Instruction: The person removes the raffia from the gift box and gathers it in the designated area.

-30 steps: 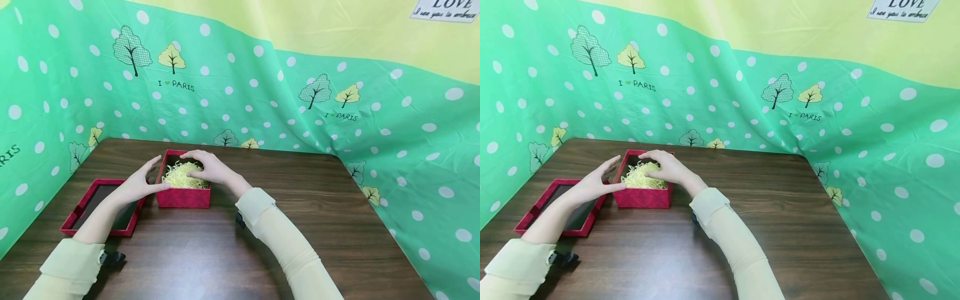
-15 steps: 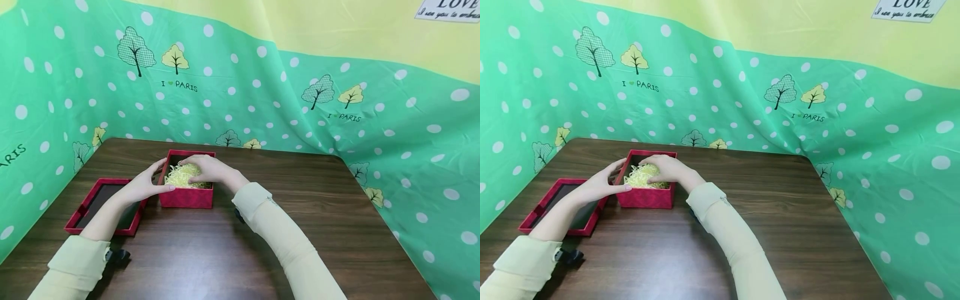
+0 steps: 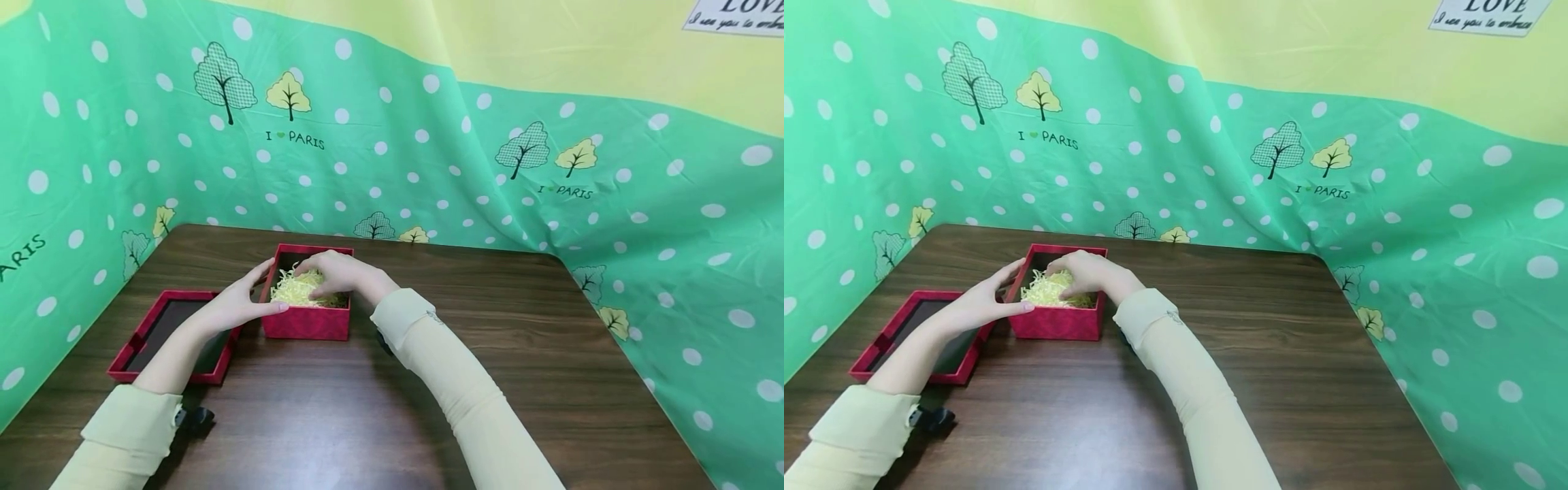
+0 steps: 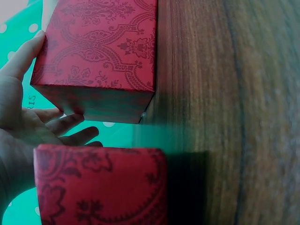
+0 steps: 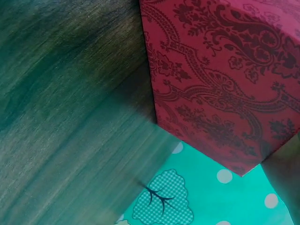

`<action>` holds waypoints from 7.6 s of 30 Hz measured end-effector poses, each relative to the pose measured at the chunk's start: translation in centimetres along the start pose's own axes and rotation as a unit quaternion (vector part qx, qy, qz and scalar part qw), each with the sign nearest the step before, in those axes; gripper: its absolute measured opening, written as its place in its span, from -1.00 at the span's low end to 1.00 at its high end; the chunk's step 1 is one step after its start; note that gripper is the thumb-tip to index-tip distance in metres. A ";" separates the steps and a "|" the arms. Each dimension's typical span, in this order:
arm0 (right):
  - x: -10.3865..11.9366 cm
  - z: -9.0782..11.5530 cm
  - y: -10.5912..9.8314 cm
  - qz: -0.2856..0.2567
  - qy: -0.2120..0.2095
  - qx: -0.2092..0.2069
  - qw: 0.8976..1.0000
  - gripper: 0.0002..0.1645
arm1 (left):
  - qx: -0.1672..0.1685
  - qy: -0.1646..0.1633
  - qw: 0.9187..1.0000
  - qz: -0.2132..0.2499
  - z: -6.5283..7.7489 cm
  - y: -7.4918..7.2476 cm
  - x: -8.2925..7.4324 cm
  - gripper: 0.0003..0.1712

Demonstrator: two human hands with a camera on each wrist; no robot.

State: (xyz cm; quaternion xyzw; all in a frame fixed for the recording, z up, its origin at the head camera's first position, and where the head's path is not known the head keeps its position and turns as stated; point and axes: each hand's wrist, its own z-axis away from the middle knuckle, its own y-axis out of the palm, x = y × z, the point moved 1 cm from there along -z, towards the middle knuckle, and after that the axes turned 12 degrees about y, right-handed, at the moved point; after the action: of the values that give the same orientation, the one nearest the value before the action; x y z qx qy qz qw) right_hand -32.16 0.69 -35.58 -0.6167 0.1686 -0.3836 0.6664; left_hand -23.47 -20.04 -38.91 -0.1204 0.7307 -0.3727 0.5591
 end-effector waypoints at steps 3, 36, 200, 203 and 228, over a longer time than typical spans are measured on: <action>-0.1 -0.3 0.1 -0.004 -0.004 0.005 1.000 -0.41 | -0.002 0.002 1.000 -0.001 0.0 0.0 0.1 0.16; -0.6 0.4 -0.7 -0.051 -0.023 -0.029 0.998 -0.81 | 0.000 0.004 1.000 0.014 -0.1 0.3 0.2 0.16; -13.5 26.0 -11.4 -0.098 0.093 -0.323 0.937 -0.77 | 0.005 0.003 1.000 0.008 0.3 -0.1 -0.2 0.18; -14.3 26.2 -10.8 -0.095 0.104 -0.326 0.935 -0.78 | 0.004 0.001 1.000 0.002 0.2 -0.1 -0.3 0.17; -20.4 25.1 -4.1 -0.092 0.127 -0.327 0.932 -0.77 | 0.001 0.005 1.000 0.003 0.0 0.4 -0.1 0.18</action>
State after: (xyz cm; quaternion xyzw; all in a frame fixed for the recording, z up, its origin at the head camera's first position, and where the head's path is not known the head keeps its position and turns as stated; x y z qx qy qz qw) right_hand -29.12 33.02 -32.21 -0.7595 0.3106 -0.4416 0.3627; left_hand -23.35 -19.67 -39.12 -0.1159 0.7333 -0.3723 0.5570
